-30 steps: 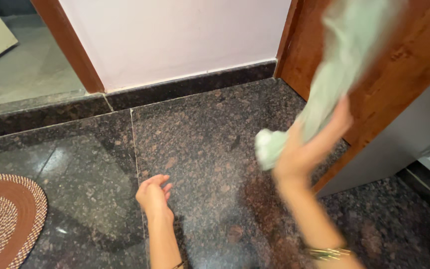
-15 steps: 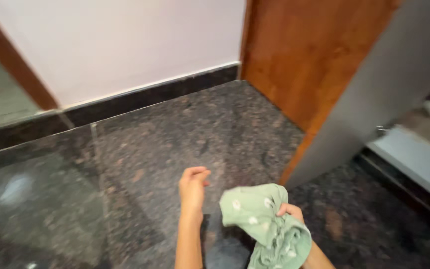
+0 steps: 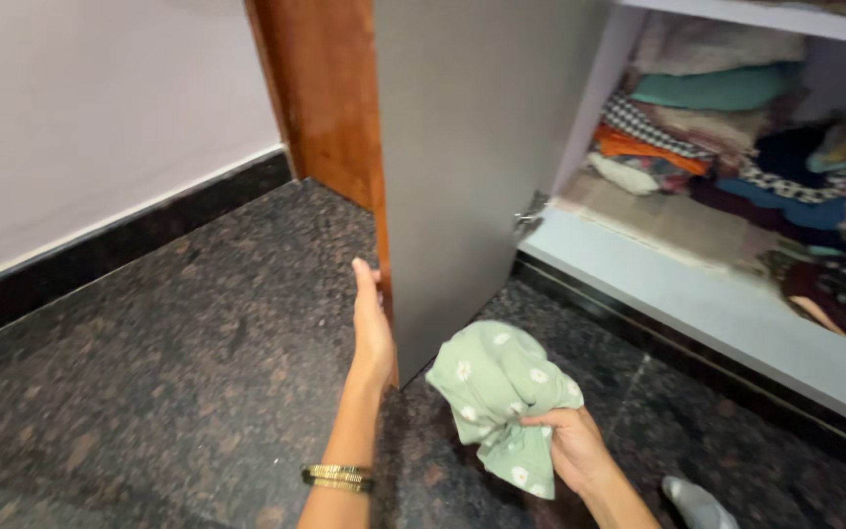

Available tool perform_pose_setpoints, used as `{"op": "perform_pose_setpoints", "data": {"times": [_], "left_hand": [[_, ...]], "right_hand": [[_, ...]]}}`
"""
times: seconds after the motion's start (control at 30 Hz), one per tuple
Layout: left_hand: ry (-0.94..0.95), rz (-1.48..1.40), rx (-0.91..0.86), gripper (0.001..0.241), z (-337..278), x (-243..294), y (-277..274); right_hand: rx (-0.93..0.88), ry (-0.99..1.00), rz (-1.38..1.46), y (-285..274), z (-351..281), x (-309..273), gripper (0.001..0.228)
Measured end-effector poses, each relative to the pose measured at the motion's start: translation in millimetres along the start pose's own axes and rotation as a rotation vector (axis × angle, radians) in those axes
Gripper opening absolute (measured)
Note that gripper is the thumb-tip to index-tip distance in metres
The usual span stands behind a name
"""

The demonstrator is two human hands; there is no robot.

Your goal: The person wipes the exterior and interior surfaces of a wooden wardrobe using a light green cloth. They clean the floor near the cabinet, the front doors, and the inside of the cabinet after opening it.

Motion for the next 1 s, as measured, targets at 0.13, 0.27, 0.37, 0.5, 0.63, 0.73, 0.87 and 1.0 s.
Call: {"op": "perform_pose_setpoints", "data": {"times": [0.13, 0.27, 0.37, 0.5, 0.63, 0.73, 0.87, 1.0], "left_hand": [[0.013, 0.097, 0.003, 0.067, -31.6, -30.4, 8.7], [-0.027, 0.278, -0.129, 0.072, -64.5, -43.7, 30.6], [-0.150, 0.244, -0.295, 0.069, -86.3, -36.1, 51.6], [-0.161, 0.359, -0.505, 0.056, -116.4, -18.3, 88.5], [0.082, 0.326, -0.592, 0.076, -142.5, -0.2, 118.6], [0.063, 0.189, -0.502, 0.064, -148.8, 11.7, 122.7], [0.086, 0.153, -0.388, 0.041, -141.2, 20.9, 118.1], [0.151, 0.156, -0.266, 0.017, -134.2, 14.1, 106.8]], "right_hand": [[0.005, -0.125, 0.031, -15.7, -6.0, -19.0, 0.063], [-0.051, -0.180, 0.039, -26.4, -10.3, -29.4, 0.064], [-0.070, -0.271, 0.086, -33.6, -21.1, -37.8, 0.064], [-0.068, -0.304, 0.084, -32.0, -38.3, -46.9, 0.068], [-0.074, -0.299, 0.058, -21.8, -50.5, -52.7, 0.068], [-0.109, -0.309, 0.110, -13.4, -56.9, -53.4, 0.070], [-0.120, -0.235, 0.078, 0.8, -59.6, -47.5, 0.075], [-0.098, -0.235, 0.046, 20.8, -63.2, -37.5, 0.079]]}}
Point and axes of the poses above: each hand's wrist, its own z-axis towards the middle knuckle, its own y-axis out of the palm, x = y × z, the point moved 2 cm from there along z, towards the middle knuckle, and after that the axes turned 2 degrees about -z, right-handed, at the moved point
